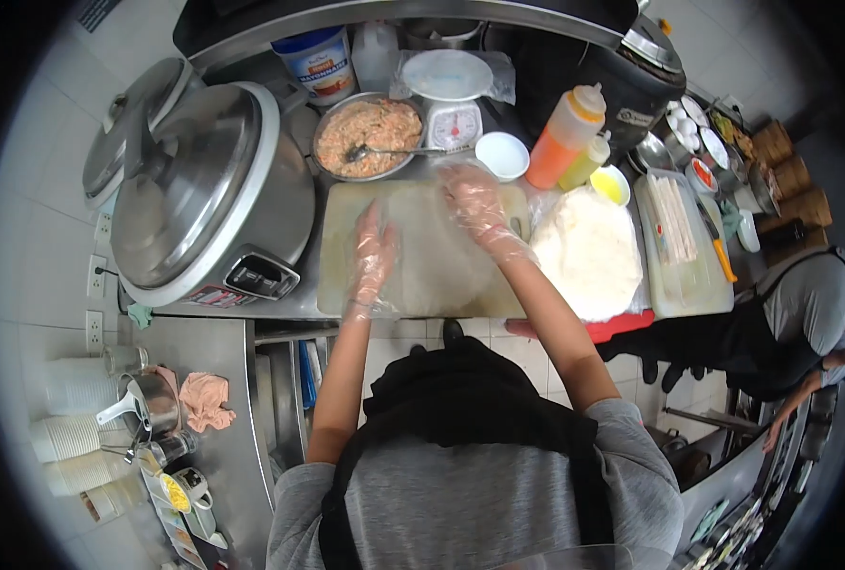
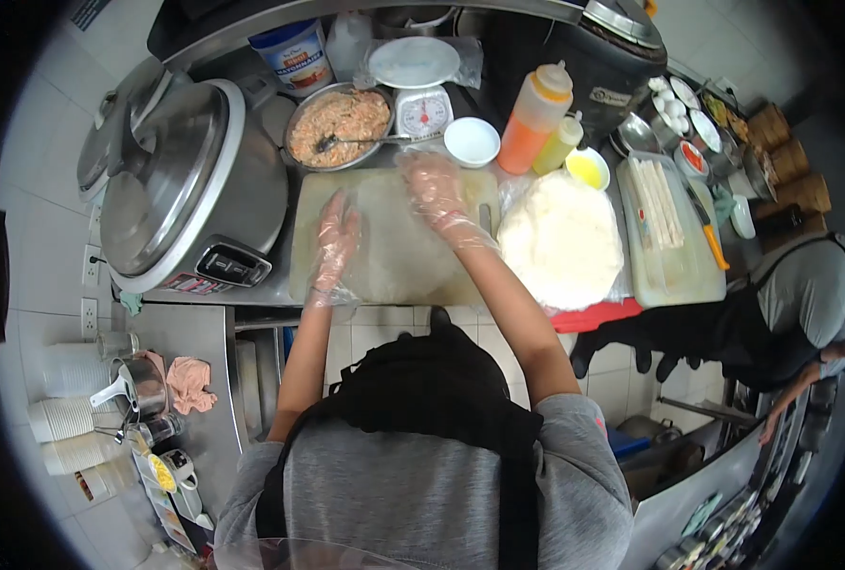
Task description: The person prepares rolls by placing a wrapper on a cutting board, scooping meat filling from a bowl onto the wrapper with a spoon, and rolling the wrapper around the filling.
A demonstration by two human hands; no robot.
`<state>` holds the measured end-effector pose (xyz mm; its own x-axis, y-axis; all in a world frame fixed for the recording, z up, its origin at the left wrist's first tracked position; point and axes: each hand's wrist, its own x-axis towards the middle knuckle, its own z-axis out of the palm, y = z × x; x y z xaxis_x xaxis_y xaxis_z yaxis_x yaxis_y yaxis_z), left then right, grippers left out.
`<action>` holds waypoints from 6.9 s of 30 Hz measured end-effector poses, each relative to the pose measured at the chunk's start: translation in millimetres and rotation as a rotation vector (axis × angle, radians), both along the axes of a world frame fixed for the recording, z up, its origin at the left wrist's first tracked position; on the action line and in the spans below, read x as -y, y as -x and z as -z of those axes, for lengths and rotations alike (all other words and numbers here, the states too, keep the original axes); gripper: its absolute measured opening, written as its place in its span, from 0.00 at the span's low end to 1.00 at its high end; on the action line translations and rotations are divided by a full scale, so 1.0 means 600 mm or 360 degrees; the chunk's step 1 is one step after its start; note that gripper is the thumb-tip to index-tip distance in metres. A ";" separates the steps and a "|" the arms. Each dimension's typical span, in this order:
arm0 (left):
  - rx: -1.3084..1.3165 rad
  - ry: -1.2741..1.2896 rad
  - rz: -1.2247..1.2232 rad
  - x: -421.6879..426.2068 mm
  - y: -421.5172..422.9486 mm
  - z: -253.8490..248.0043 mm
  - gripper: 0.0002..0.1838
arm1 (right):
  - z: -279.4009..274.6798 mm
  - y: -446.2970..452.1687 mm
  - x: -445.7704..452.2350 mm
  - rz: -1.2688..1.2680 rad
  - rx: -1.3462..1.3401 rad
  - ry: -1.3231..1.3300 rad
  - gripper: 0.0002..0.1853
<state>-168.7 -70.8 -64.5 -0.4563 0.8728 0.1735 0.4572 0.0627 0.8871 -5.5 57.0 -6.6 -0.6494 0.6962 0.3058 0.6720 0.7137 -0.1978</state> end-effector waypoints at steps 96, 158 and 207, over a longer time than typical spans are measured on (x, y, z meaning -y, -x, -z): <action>0.3178 -0.0484 0.0682 -0.126 0.093 -0.113 0.37 | -0.048 0.062 -0.055 -0.0667 -0.0869 0.0200 0.15; 0.0105 0.0399 0.1166 -0.485 -0.001 -0.211 0.31 | -0.047 -0.386 0.207 0.0792 -0.1327 0.0552 0.16; -0.1086 -0.0587 -0.0111 -0.093 0.084 -0.030 0.07 | -0.080 0.089 -0.058 0.0023 0.0040 -0.0213 0.08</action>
